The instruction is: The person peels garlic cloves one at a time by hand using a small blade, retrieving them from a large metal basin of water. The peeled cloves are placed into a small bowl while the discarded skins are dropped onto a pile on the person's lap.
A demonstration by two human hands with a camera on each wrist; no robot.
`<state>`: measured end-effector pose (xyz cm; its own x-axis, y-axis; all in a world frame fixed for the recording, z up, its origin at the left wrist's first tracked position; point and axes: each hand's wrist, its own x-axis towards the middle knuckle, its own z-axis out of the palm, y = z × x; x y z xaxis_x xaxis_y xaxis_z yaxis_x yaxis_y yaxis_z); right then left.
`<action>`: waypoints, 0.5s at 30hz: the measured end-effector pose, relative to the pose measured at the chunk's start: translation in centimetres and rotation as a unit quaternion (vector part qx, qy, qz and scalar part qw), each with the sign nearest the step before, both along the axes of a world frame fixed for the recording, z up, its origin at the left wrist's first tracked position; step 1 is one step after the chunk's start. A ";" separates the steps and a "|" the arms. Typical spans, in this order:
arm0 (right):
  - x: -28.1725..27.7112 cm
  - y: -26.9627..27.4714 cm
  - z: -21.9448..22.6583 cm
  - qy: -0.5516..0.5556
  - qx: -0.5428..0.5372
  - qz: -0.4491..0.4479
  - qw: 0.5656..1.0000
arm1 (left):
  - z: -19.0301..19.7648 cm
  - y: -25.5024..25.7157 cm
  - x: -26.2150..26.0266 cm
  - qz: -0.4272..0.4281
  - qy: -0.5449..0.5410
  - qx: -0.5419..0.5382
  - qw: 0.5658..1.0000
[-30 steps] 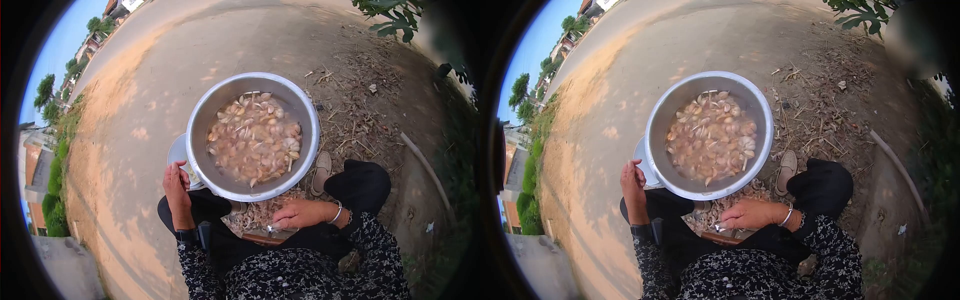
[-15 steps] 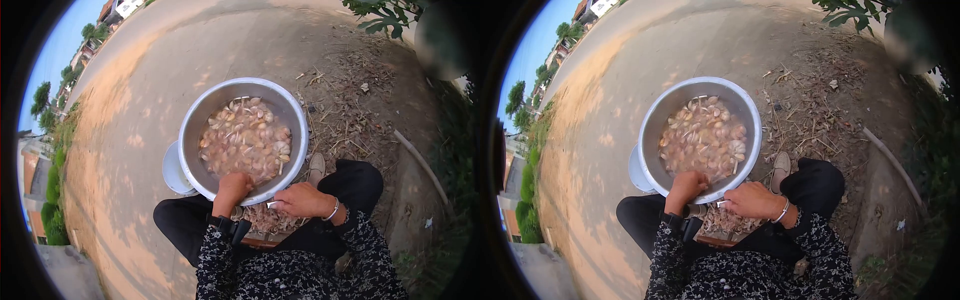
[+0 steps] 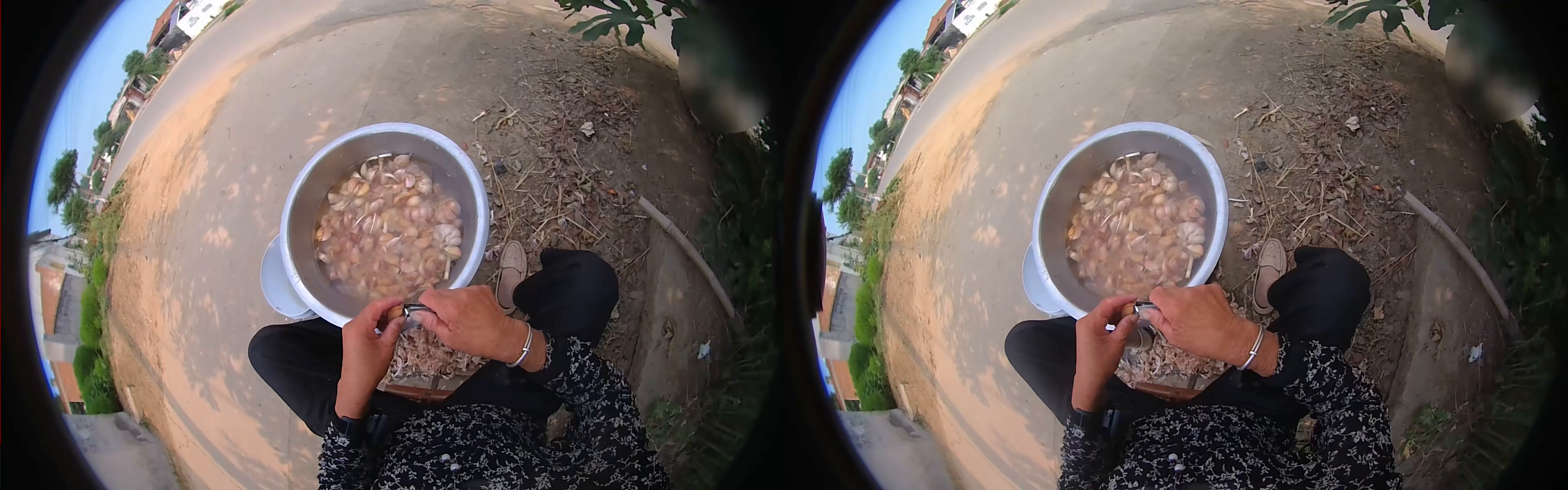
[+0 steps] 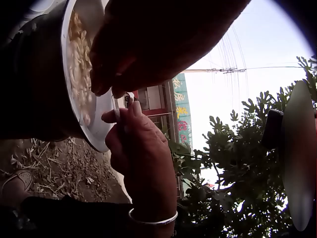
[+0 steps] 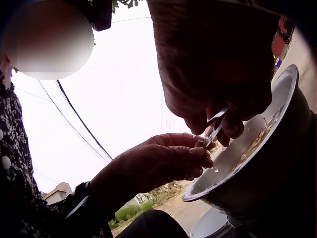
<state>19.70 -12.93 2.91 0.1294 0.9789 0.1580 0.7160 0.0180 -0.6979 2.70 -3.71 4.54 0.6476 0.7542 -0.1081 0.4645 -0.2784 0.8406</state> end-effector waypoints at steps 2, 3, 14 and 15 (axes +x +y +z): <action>-0.1 0.0 0.2 -0.007 -0.016 0.003 1.000 | -0.1 -0.5 -0.1 0.020 -0.009 0.016 1.000; -0.1 -0.1 0.3 -0.010 -0.030 0.008 0.999 | -0.1 -0.6 -0.2 0.025 -0.007 0.013 1.000; 0.5 -0.1 -2.0 0.260 -0.047 0.120 0.957 | -0.6 0.2 -2.5 -0.020 -0.146 -0.350 0.925; 0.4 -0.1 -2.0 0.293 -0.055 0.128 0.946 | -1.1 0.1 -2.6 -0.035 -0.183 -0.376 0.908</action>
